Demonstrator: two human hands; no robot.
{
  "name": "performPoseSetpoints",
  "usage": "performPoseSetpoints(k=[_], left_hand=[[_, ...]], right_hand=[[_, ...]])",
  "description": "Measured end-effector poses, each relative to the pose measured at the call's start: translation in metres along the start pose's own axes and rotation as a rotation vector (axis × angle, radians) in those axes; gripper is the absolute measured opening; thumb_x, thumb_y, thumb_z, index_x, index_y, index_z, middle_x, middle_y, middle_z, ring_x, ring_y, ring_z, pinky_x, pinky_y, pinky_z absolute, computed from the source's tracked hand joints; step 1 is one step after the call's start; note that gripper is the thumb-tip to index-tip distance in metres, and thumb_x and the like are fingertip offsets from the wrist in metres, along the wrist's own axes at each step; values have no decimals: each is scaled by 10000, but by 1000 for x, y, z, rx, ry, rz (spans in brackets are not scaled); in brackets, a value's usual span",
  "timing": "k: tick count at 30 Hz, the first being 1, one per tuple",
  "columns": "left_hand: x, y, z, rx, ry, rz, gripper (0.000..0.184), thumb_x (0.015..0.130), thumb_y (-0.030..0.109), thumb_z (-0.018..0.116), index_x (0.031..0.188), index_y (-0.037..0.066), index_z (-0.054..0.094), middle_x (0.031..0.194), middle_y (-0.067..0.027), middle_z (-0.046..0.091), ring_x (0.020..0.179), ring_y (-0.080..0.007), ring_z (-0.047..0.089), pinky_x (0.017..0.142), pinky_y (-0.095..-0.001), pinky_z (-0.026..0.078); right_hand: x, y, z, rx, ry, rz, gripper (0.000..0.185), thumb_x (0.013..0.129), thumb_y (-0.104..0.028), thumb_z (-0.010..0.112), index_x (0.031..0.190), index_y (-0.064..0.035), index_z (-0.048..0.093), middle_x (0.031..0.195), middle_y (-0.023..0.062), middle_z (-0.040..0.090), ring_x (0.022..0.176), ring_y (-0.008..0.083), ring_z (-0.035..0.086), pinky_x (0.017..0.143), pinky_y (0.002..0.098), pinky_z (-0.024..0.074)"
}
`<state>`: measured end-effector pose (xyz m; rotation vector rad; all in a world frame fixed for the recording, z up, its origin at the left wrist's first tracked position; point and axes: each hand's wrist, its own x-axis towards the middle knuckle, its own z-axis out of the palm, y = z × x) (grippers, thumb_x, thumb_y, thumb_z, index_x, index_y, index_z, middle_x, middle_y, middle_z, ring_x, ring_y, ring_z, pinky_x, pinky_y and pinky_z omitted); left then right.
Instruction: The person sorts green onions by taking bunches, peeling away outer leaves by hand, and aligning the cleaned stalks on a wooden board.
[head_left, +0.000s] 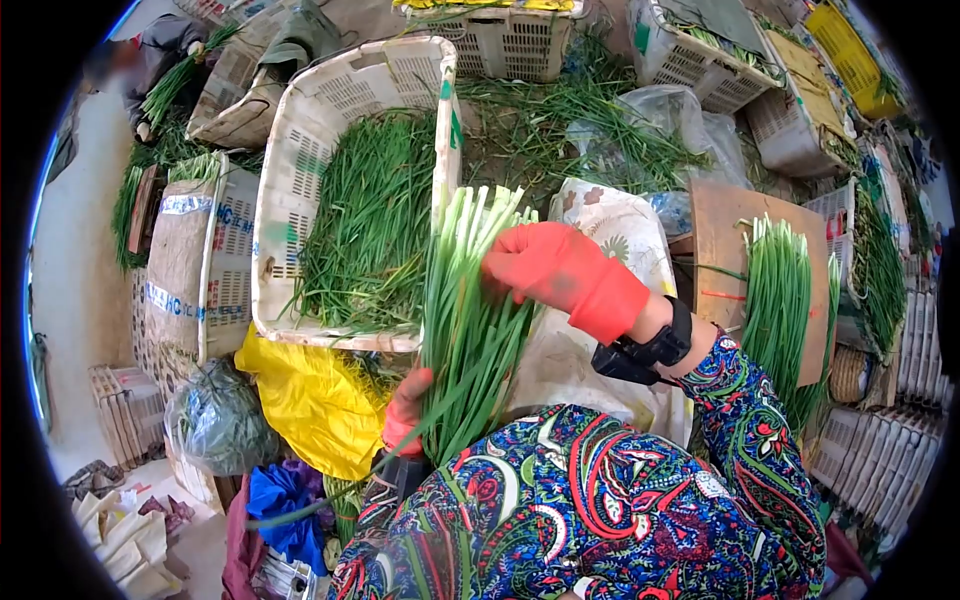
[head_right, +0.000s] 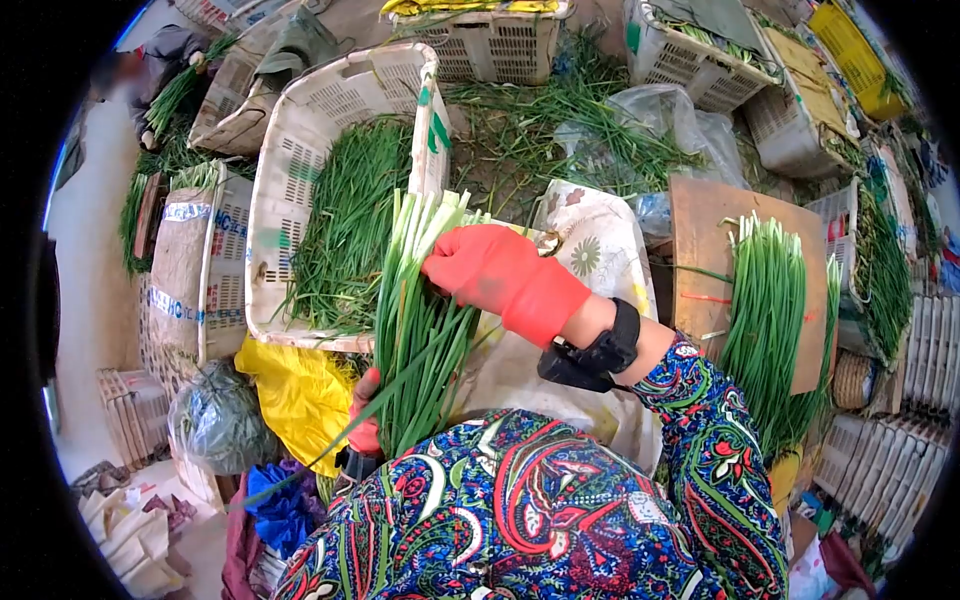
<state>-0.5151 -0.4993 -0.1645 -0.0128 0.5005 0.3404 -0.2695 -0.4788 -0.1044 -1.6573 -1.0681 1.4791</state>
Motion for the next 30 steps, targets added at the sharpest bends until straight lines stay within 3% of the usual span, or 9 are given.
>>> performPoseSetpoints(k=[8, 11, 15, 18, 22, 24, 26, 28, 30], left_hand=[[4, -3, 12, 130, 60, 78, 625, 753, 165, 589, 1297, 33, 310, 1180, -177, 489, 1032, -297, 527, 890, -407, 439], [4, -5, 7, 235, 75, 99, 681, 758, 318, 590, 1303, 14, 316, 1221, -192, 466, 1068, -304, 502, 923, -408, 410], [6, 1, -5, 198, 123, 32, 602, 784, 278, 559, 1274, -3, 352, 1168, -205, 504, 1013, -320, 533, 876, -428, 440], [4, -4, 8, 408, 92, 215, 485, 813, 246, 517, 1204, -27, 428, 1103, -218, 542, 940, -320, 567, 822, -430, 471], [-3, 2, -7, 592, 46, 264, 473, 791, 164, 523, 1222, 2, 413, 1086, -199, 555, 900, -287, 589, 777, -401, 497], [-1, 7, -55, 533, 63, 203, 493, 778, 138, 529, 1238, 11, 406, 1073, -196, 561, 879, -278, 597, 765, -398, 502], [-2, 10, -76, 618, 139, 208, 405, 791, 151, 507, 1155, -25, 479, 1013, -206, 585, 838, -289, 607, 758, -410, 505], [-2, 10, -33, 804, 302, 236, 339, 804, 166, 485, 1037, -68, 564, 951, -219, 608, 809, -311, 616, 759, -425, 506], [3, 10, -34, 348, 162, 190, 325, 810, 170, 481, 992, -81, 579, 955, -223, 607, 827, -322, 615, 765, -425, 507]], right_hand=[[3, 2, -2, 179, -108, 108, 261, 776, -256, 586, 739, 2, 596, 668, 75, 617, 509, 140, 571, 502, 258, 443], [2, 4, -4, 125, -96, 58, 263, 781, -266, 585, 740, -7, 593, 673, 76, 621, 508, 146, 577, 507, 262, 448], [0, 10, -8, -32, 8, -46, 208, 778, -248, 557, 739, -48, 596, 662, 72, 611, 539, 169, 587, 524, 288, 454], [6, 16, -16, -574, 326, -380, 178, 763, -250, 533, 736, -89, 604, 667, 85, 602, 602, 233, 596, 555, 329, 462], [25, 9, -69, -436, 466, -381, 169, 763, -225, 547, 786, -75, 621, 629, 29, 580, 579, 134, 552, 544, 271, 448], [46, 6, -143, -226, 422, -432, 187, 778, -192, 505, 855, -107, 652, 740, 74, 614, 690, 183, 604, 645, 325, 481], [54, 12, -217, -311, 816, -510, 231, 794, -217, 512, 949, -86, 623, 868, 106, 623, 763, 224, 609, 716, 342, 475], [58, 21, -255, -862, 1198, -597, 331, 799, -265, 536, 1061, -66, 574, 960, 101, 616, 888, 254, 578, 819, 335, 434], [46, 15, -238, -728, 1036, -797, 402, 802, -274, 550, 1111, -18, 542, 977, 104, 618, 942, 231, 562, 845, 307, 419]])
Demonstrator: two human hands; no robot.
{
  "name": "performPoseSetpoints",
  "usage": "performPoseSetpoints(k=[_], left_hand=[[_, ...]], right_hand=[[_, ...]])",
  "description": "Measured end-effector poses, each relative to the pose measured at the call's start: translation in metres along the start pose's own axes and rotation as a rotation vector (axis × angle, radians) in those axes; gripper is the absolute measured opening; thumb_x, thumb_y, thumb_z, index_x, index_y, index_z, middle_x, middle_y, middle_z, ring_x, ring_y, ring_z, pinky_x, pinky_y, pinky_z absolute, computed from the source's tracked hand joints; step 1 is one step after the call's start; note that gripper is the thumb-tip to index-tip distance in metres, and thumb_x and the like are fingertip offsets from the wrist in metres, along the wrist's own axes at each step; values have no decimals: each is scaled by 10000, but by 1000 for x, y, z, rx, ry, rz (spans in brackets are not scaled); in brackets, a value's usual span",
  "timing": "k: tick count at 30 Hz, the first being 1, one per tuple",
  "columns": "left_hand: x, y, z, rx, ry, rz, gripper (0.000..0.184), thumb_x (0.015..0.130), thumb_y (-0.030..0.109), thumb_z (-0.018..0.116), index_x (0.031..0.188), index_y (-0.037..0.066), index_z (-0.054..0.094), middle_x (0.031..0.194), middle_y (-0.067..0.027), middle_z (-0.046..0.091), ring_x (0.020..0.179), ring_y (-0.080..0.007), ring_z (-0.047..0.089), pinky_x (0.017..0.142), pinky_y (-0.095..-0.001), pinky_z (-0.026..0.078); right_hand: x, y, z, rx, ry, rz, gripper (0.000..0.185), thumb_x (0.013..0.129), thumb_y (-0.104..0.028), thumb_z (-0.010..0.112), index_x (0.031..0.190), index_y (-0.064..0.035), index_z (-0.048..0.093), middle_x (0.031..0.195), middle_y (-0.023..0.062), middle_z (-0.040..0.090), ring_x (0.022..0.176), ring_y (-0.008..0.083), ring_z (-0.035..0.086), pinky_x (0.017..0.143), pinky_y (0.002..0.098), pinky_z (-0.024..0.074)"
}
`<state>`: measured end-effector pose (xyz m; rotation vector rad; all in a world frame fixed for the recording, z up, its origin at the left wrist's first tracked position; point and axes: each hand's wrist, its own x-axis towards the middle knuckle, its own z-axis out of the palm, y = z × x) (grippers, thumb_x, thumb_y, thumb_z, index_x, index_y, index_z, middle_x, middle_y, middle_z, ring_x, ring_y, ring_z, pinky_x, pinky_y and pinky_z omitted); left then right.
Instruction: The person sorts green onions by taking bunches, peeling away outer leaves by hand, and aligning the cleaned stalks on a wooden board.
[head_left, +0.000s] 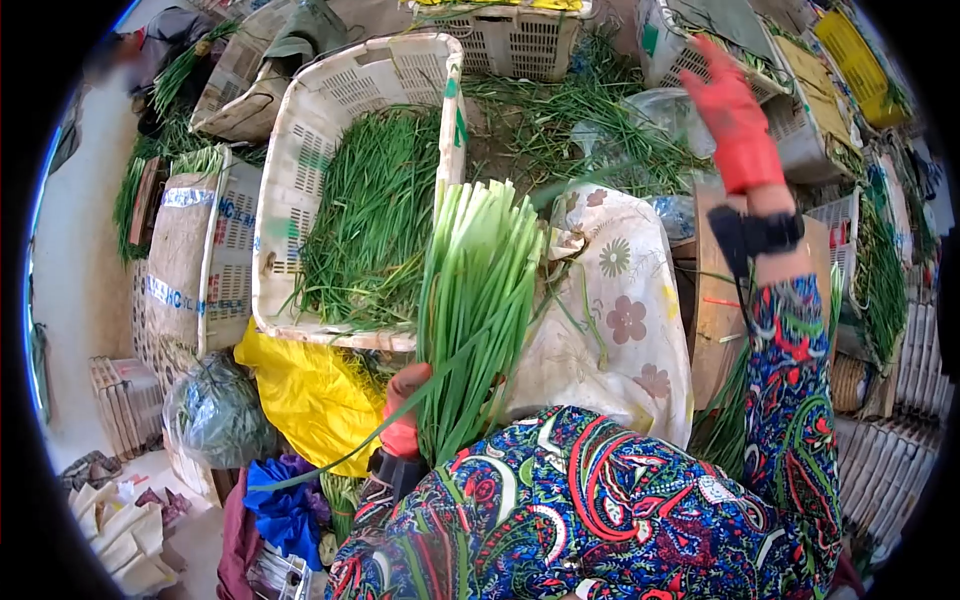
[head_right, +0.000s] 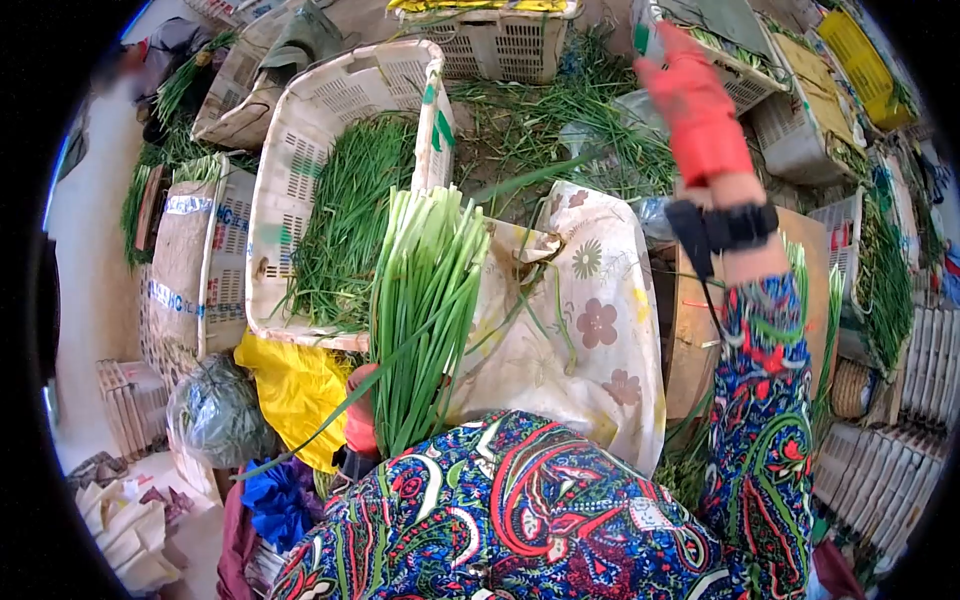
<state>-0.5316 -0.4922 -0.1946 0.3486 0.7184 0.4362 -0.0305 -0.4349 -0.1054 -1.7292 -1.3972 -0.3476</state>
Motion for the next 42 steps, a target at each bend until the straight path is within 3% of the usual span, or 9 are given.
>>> performPoseSetpoints(k=[4, 8, 14, 25, 30, 34, 39, 40, 42], left_hand=[[6, -1, -11, 114, -19, 154, 315, 818, 172, 483, 949, -93, 592, 952, -226, 607, 843, -326, 615, 767, -416, 511], [5, -4, -16, 144, -103, 272, 301, 816, 155, 497, 1022, -56, 560, 974, -209, 602, 848, -301, 614, 764, -400, 514], [-7, 16, 41, -83, 35, -76, 542, 772, 169, 532, 1264, 30, 351, 1131, -153, 527, 970, -255, 563, 831, -365, 475], [4, 8, 30, -326, -171, -173, 627, 771, 288, 519, 1283, -21, 333, 1222, -226, 456, 1054, -333, 515, 895, -433, 429], [3, 8, 22, -433, -174, -250, 592, 764, 277, 527, 1255, -20, 380, 1193, -222, 484, 1045, -341, 519, 896, -446, 425], [4, 1, -2, -425, -157, -194, 554, 760, 262, 529, 1223, -24, 424, 1161, -217, 512, 1026, -337, 532, 889, -453, 428], [10, -20, -56, -260, 48, 103, 569, 798, 309, 488, 1212, -73, 408, 1156, -236, 507, 1012, -353, 532, 893, -454, 416], [12, -18, -47, -394, -89, 81, 574, 805, 323, 481, 1217, -69, 404, 1165, -236, 499, 1020, -350, 526, 895, -452, 414], [9, -8, -14, -375, -172, 62, 605, 808, 364, 481, 1234, -56, 389, 1190, -240, 476, 1042, -352, 509, 897, -445, 412]], right_hand=[[-69, -134, 8, 1034, -823, 543, 395, 780, -341, 581, 1036, -40, 594, 966, 87, 623, 869, 185, 582, 758, 303, 448], [-93, -211, 23, 281, -1107, 232, 371, 771, -391, 576, 823, -25, 613, 759, 60, 627, 736, 195, 604, 638, 303, 466], [-107, -219, 52, 574, -1362, 724, 377, 710, -373, 591, 743, 3, 593, 645, 82, 601, 557, 163, 584, 532, 280, 468], [-78, -168, 36, 235, -909, 392, 247, 821, -289, 534, 769, -59, 607, 601, 27, 581, 475, 107, 533, 459, 248, 446], [-11, -33, 16, -59, -366, 120, 199, 835, -166, 478, 939, -51, 603, 852, 61, 622, 768, 146, 569, 672, 248, 448], [10, 43, -29, 32, -212, 627, 302, 843, -301, 463, 920, -40, 593, 865, 118, 620, 779, 277, 566, 721, 346, 434], [-25, 88, -40, -989, -196, 147, 508, 796, -291, 564, 1198, -5, 441, 1200, 177, 484, 1090, 289, 470, 916, 316, 361], [-26, 47, -40, -468, -426, 388, 649, 773, -284, 603, 1298, -22, 325, 1310, 178, 378, 1196, 263, 383, 967, 291, 312], [-51, 21, -15, -147, -821, 463, 632, 800, -248, 591, 1323, -39, 306, 1320, 138, 386, 1177, 214, 401, 954, 303, 329]])
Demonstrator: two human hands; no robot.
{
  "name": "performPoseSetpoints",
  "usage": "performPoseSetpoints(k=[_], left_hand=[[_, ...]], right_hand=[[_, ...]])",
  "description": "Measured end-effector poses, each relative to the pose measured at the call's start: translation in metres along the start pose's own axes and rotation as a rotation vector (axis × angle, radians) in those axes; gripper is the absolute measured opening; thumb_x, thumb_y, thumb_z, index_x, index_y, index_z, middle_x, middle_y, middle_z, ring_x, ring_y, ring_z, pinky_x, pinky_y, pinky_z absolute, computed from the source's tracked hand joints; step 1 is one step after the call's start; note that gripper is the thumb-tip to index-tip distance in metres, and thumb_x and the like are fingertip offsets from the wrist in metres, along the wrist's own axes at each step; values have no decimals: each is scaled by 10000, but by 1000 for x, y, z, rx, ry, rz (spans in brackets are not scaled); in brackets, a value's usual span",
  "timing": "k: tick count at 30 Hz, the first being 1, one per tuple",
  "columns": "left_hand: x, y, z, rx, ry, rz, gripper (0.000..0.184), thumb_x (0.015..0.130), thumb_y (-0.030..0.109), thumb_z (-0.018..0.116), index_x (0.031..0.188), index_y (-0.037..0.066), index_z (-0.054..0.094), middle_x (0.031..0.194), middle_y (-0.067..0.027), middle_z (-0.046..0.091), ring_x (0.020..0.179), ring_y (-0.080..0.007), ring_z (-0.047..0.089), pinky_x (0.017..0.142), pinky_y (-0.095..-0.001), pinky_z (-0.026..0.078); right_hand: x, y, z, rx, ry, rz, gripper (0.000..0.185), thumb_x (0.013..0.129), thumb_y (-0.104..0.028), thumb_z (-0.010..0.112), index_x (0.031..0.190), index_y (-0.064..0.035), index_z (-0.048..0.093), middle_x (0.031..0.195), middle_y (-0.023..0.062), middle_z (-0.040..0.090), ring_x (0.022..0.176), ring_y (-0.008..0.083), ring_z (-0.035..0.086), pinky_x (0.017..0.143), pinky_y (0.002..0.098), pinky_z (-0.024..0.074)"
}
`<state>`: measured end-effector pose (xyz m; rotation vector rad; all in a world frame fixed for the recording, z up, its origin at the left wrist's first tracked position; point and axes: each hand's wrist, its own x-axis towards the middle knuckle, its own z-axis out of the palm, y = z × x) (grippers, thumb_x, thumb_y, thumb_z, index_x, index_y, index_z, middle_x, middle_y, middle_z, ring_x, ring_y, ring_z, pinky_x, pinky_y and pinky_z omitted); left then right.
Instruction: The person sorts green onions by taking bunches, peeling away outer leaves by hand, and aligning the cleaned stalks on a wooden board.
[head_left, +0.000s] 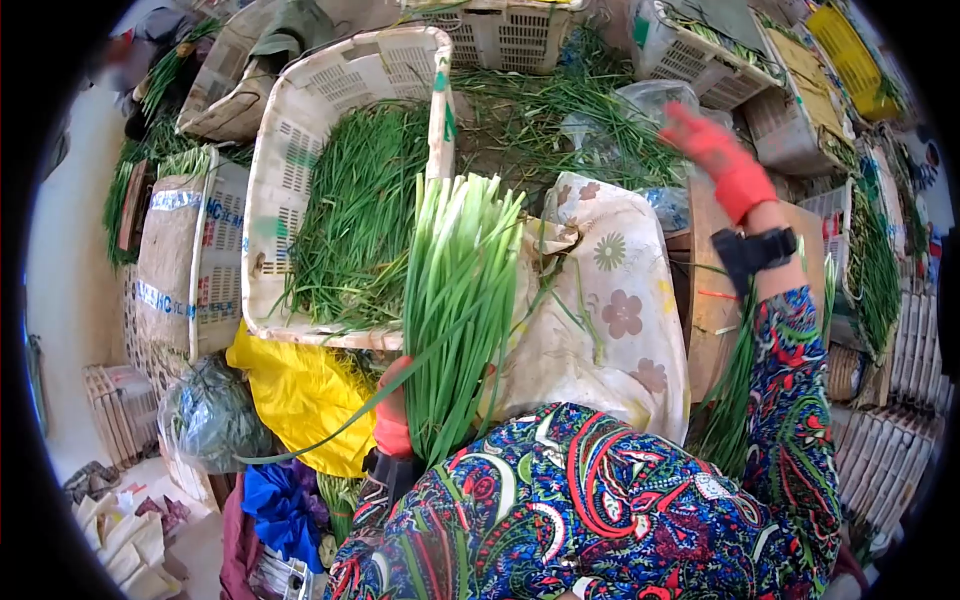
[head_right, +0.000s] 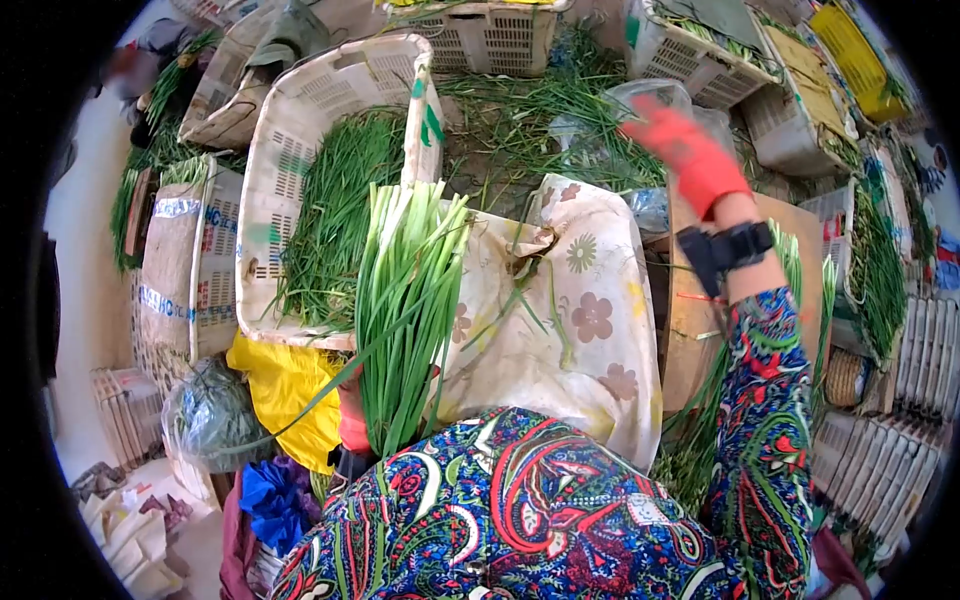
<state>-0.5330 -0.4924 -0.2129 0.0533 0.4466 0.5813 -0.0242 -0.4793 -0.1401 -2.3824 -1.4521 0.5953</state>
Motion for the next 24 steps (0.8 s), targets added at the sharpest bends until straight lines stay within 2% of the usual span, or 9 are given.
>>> performPoseSetpoints(k=[1, 4, 6, 8, 10, 13, 17, 21, 24], left_hand=[[-1, 0, 14, 156, 48, -5, 631, 804, 391, 488, 1245, -47, 378, 1206, -243, 459, 1056, -355, 497, 899, -441, 411], [-4, -2, 35, 164, 28, -95, 714, 779, 454, 514, 1279, -24, 337, 1233, -255, 426, 1084, -375, 471, 872, -438, 433], [-5, -4, 42, 100, 33, -136, 781, 753, 495, 535, 1303, -10, 303, 1242, -265, 410, 1098, -393, 455, 829, -448, 464], [-8, -7, 45, 76, 35, -137, 789, 746, 496, 547, 1303, -7, 301, 1242, -265, 409, 1104, -398, 448, 806, -466, 476], [-10, -8, 45, 63, 32, -134, 794, 739, 493, 563, 1300, -5, 303, 1241, -260, 410, 1111, -406, 439, 790, -487, 484], [-9, -7, 32, 92, 10, -38, 775, 746, 494, 557, 1292, -2, 321, 1237, -231, 429, 1100, -395, 451, 855, -493, 441], [-9, -1, 25, 23, -32, -4, 664, 770, 479, 545, 1231, 20, 417, 1194, -143, 500, 1040, -334, 509, 945, -507, 360], [-10, -2, 19, 134, 247, 268, 622, 746, 494, 568, 1175, 52, 474, 1099, -171, 553, 901, -346, 569, 830, -483, 451], [-12, 3, 17, -185, 23, 147, 638, 733, 504, 578, 1168, 47, 479, 1080, -198, 554, 871, -346, 576, 747, -455, 483]], right_hand=[[-24, -35, 16, 648, -255, 7, 665, 799, -231, 598, 1350, -63, 265, 1358, 106, 341, 1225, 205, 343, 986, 311, 290], [-60, -76, 69, 517, -277, -372, 824, 734, -171, 662, 1385, -101, 161, 1419, 98, 217, 1304, 173, 178, 1038, 288, 180], [-75, -113, 84, 545, -359, -335, 892, 720, -171, 661, 1395, -119, 81, 1429, 94, 190, 1307, 177, 169, 1033, 271, 186], [-81, -133, 112, 690, -355, -318, 651, 753, -227, 607, 1329, -111, 325, 1298, 114, 428, 1208, 202, 384, 969, 271, 305], [-75, -158, 101, 445, -714, -65, 386, 804, -348, 532, 1102, -103, 547, 960, 133, 625, 910, 265, 591, 797, 339, 441], [-99, -153, 133, 79, -222, -624, 232, 790, -333, 500, 803, -122, 595, 647, 141, 580, 588, 320, 568, 506, 421, 450], [-156, -161, 124, 49, -381, -1007, 107, 732, -250, 532, 743, -147, 557, 575, 98, 546, 510, 295, 555, 430, 400, 433], [-174, -143, 101, -73, -487, -1016, 84, 717, -234, 546, 768, -167, 545, 554, 78, 533, 505, 279, 554, 444, 386, 436], [-161, -101, 82, -118, -353, -931, 113, 723, -230, 549, 823, -180, 567, 571, 65, 549, 496, 266, 551, 441, 372, 432]])
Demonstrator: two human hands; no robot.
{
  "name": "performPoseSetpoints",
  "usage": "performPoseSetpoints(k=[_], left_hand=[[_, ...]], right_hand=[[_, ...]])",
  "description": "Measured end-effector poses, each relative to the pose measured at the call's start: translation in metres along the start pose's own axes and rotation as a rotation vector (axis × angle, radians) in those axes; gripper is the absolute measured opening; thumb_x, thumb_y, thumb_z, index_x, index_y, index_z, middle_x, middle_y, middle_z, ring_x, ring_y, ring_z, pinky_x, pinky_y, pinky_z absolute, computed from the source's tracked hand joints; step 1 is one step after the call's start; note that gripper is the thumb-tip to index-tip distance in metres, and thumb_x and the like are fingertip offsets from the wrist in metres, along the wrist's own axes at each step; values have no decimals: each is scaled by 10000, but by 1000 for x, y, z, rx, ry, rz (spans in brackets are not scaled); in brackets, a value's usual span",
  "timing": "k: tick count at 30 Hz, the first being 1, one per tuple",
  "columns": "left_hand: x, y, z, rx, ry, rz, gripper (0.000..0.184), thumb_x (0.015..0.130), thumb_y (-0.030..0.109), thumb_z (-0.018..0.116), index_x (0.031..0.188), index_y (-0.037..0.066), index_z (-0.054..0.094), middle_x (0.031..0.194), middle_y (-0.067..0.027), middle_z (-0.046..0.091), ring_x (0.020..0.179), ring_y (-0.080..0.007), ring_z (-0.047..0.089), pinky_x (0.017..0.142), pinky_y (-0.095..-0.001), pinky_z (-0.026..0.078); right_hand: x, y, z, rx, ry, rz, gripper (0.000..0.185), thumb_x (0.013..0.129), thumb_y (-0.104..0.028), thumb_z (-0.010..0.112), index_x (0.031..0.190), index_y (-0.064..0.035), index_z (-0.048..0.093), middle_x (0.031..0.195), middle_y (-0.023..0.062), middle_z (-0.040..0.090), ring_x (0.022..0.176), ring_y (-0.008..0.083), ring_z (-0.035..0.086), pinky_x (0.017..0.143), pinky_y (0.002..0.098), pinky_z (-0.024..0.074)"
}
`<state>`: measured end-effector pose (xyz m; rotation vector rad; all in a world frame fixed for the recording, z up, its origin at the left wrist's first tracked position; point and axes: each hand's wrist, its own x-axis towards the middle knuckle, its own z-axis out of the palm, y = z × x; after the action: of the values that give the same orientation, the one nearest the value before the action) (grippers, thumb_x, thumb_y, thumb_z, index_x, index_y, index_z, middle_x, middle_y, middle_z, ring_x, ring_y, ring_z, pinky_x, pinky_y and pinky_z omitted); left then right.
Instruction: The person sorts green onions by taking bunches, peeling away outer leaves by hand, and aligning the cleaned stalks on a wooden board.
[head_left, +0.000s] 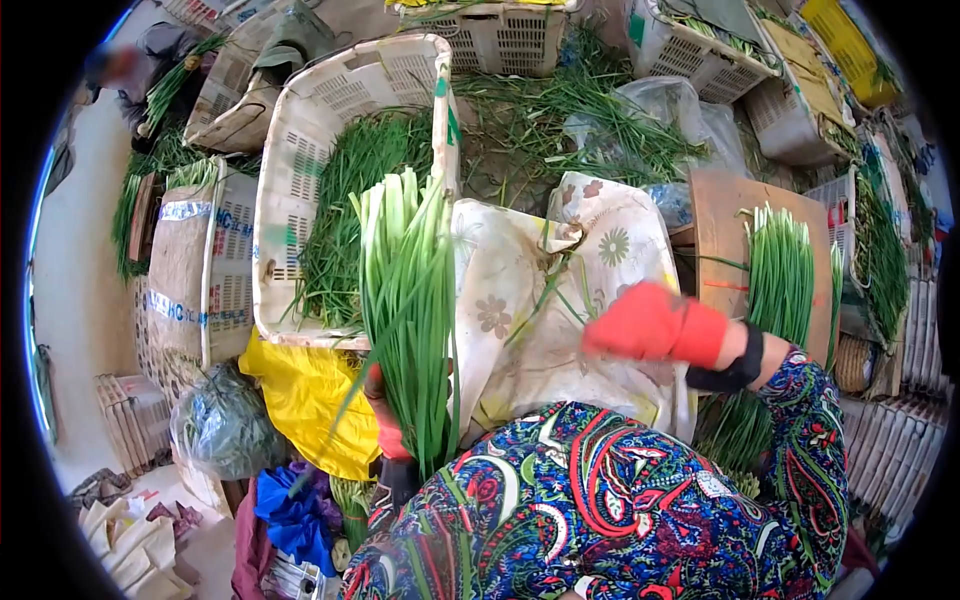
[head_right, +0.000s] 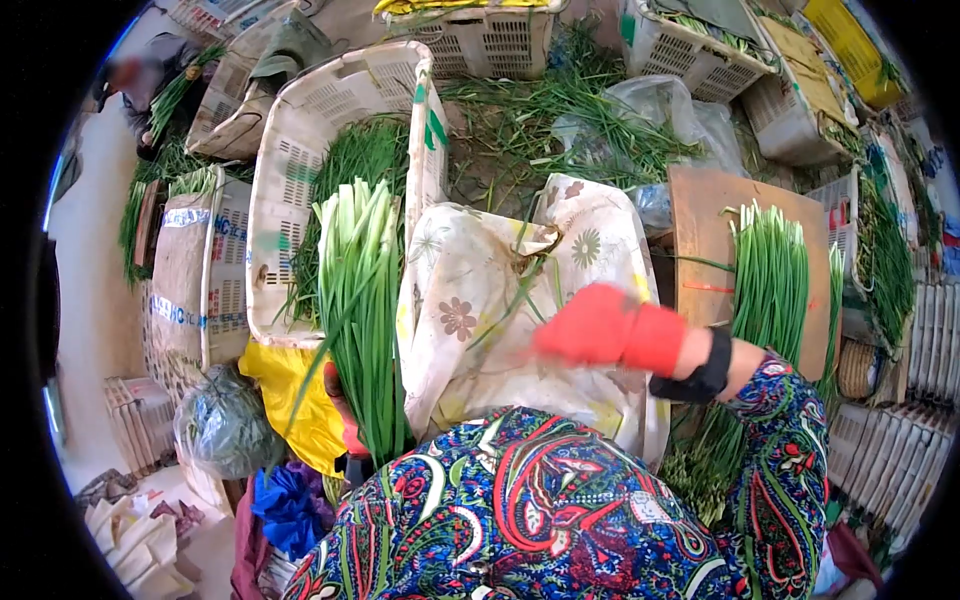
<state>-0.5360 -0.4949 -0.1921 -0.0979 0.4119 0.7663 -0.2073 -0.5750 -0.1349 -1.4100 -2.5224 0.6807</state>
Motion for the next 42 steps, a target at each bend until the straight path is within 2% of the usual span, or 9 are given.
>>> performPoseSetpoints(k=[3, 5, 9, 12, 18, 30, 35, 40, 42], left_hand=[[-3, 3, -7, -48, -13, -21, 657, 722, 508, 590, 1170, 42, 476, 1065, -209, 557, 860, -344, 577, 711, -425, 493], [-4, 1, 0, 180, 38, 22, 664, 712, 503, 603, 1169, 37, 477, 1063, -209, 558, 861, -340, 576, 715, -407, 492], [-8, 1, 20, 341, 21, -75, 640, 736, 418, 600, 1223, 37, 435, 1138, -185, 531, 952, -323, 555, 808, -412, 471], [-1, 5, 31, 456, -128, -184, 568, 790, 293, 551, 1274, 48, 383, 1211, -138, 491, 1056, -272, 509, 892, -385, 428], [32, 1, 67, 1294, -53, -25, 634, 767, 79, 571, 1317, 5, 265, 1241, -120, 440, 1140, -219, 419, 968, -320, 307], [59, -30, 74, 1747, -194, 315, 474, 864, 150, 465, 1252, -61, 293, 1147, -191, 479, 1044, -241, 470, 907, -301, 349], [55, -37, 93, 1749, -248, 264, 497, 839, 151, 493, 1250, -53, 304, 1107, -192, 511, 1019, -231, 500, 890, -305, 374], [63, 5, 47, 2106, -179, 100, 588, 770, 178, 584, 1279, 21, 334, 975, -170, 595, 927, -259, 575, 821, -338, 439], [68, 59, 1, 2224, 155, 101, 649, 739, 177, 616, 1298, 29, 321, 968, -191, 604, 921, -303, 581, 808, -355, 449]], right_hand=[[-22, 91, -10, -221, 207, 783, 518, 742, -187, 591, 1231, -118, 431, 1048, 147, 573, 962, 296, 543, 821, 355, 434], [-6, 67, -60, -845, 386, 799, 644, 729, -314, 634, 1236, -2, 388, 1232, 175, 441, 1144, 268, 423, 930, 322, 356], [46, 51, -46, 1102, 304, 516, 858, 747, -466, 612, 1380, -88, 173, 1430, 68, 190, 1312, 194, 190, 1045, 335, 185], [94, 33, 1, 2052, 197, 60, 698, 757, -508, 585, 1308, -151, 350, 1259, -10, 438, 1160, 117, 395, 975, 353, 288], [145, 24, -29, 1999, 637, 28, 663, 800, -425, 563, 1307, -63, 338, 1146, 92, 527, 1000, 188, 533, 907, 336, 398], [121, 15, -33, 1580, 588, -179, 944, 715, -359, 676, 1398, -189, 46, 1374, 155, 282, 1221, 247, 362, 990, 371, 323], [119, -9, -58, 1531, 665, 181, 427, 777, -122, 573, 1179, -15, 476, 886, 109, 623, 877, 187, 592, 794, 301, 455], [81, 14, -155, 1193, 1016, -212, 237, 809, -235, 560, 916, -24, 576, 864, 139, 619, 767, 210, 606, 764, 324, 482], [62, 5, -214, 1139, 1080, -259, 185, 803, -158, 570, 920, -14, 576, 868, 119, 616, 769, 205, 605, 762, 308, 483]])
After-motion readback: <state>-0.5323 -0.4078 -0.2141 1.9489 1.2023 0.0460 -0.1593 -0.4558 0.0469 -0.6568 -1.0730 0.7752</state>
